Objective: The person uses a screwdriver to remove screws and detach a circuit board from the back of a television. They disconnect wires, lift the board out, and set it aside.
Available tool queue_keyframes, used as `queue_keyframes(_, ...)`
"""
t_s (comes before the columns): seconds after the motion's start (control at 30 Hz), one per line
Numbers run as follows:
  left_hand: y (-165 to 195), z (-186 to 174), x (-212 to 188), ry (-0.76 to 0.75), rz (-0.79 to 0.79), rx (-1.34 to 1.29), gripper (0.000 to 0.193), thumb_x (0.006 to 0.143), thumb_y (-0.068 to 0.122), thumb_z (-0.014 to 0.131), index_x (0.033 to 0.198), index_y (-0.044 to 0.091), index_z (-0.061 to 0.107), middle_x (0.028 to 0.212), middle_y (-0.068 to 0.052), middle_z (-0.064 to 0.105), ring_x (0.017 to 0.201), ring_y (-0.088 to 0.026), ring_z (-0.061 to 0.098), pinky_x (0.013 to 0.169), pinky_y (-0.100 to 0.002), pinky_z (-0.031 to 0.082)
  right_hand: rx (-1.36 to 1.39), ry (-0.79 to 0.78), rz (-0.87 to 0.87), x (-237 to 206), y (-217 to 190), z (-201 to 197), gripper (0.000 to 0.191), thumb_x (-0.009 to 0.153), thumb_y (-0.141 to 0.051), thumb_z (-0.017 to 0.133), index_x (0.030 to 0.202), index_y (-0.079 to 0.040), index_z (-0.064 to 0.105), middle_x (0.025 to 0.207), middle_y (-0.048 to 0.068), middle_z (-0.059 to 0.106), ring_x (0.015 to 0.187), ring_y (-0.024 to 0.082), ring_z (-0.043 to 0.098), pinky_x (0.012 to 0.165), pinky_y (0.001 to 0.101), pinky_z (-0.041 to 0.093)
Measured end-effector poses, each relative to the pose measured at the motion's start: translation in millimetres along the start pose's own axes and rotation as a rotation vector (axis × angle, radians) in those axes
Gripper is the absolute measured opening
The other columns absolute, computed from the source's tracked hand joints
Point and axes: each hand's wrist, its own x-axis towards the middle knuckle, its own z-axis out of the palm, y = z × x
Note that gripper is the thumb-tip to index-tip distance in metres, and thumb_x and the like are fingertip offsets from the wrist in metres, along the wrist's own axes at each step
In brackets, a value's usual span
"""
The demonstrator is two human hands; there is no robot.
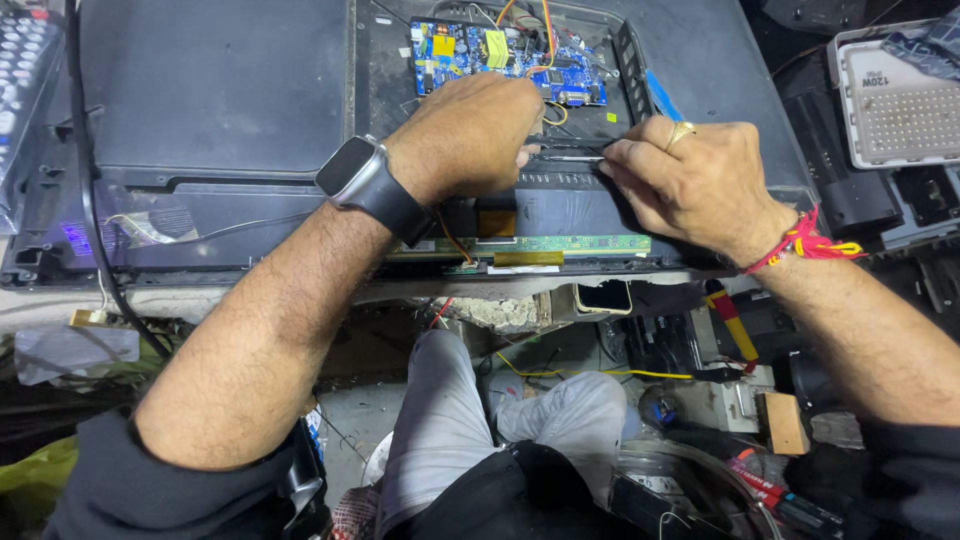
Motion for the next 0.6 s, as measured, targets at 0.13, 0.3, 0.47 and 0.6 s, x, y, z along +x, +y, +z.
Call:
queue_keyframes(0.13,-1.5,1.3,-1.1,0.035,0.033,-0.005,0.019,0.085,0.019,0.077,0.089,0.001,0.073,0.09,-0.024,0.071,0.092,-0.043,0.068,0.078,-0.053,0.053,-0.025,-0.023,-0.013,0.3,-0.4,1.0,0.016,0.092,-0.016,0.083,0.103,-0.01,0.074,0.093,0.004,0.066,0.072,0.023,0.067,0.059,0.0365,0.049)
queue_keyframes(0.3,-1.8,0.8,-0.7,0.032,0.035,0.016,0.021,0.085,0.02,0.077,0.087,-0.001,0.072,0.089,-0.024,0.071,0.092,-0.042,0.069,0.078,-0.052,0.054,0.029,-0.014,0.005,2.4,-0.3,0.5,0.014,0.095,-0.015,0.082,0.102,-0.009,0.072,0.097,0.004,0.068,0.076,0.022,0.069,0.061,0.0354,0.051)
queue_keyframes(0.47,-2.9,1.4,-1.2,0.049,0.056,0.01,0.023,0.086,0.022,0.077,0.086,-0.001,0.072,0.088,-0.024,0.071,0.091,-0.043,0.069,0.077,-0.052,0.053,0.018,-0.009,0.01,2.4,-1.6,2.0,0.013,0.097,-0.014,0.082,0.102,-0.008,0.071,0.097,0.004,0.068,0.077,0.022,0.07,0.062,0.0354,0.051)
queue_keyframes(0.6,-2.2,1.4,-0.6,0.043,0.033,0.005,0.023,0.086,0.022,0.077,0.087,-0.001,0.072,0.088,-0.024,0.071,0.09,-0.042,0.069,0.077,-0.052,0.053,0.03,-0.008,0.012,1.6,0.3,2.2,0.013,0.096,-0.015,0.082,0.101,-0.008,0.071,0.095,0.004,0.068,0.076,0.023,0.069,0.062,0.0355,0.051)
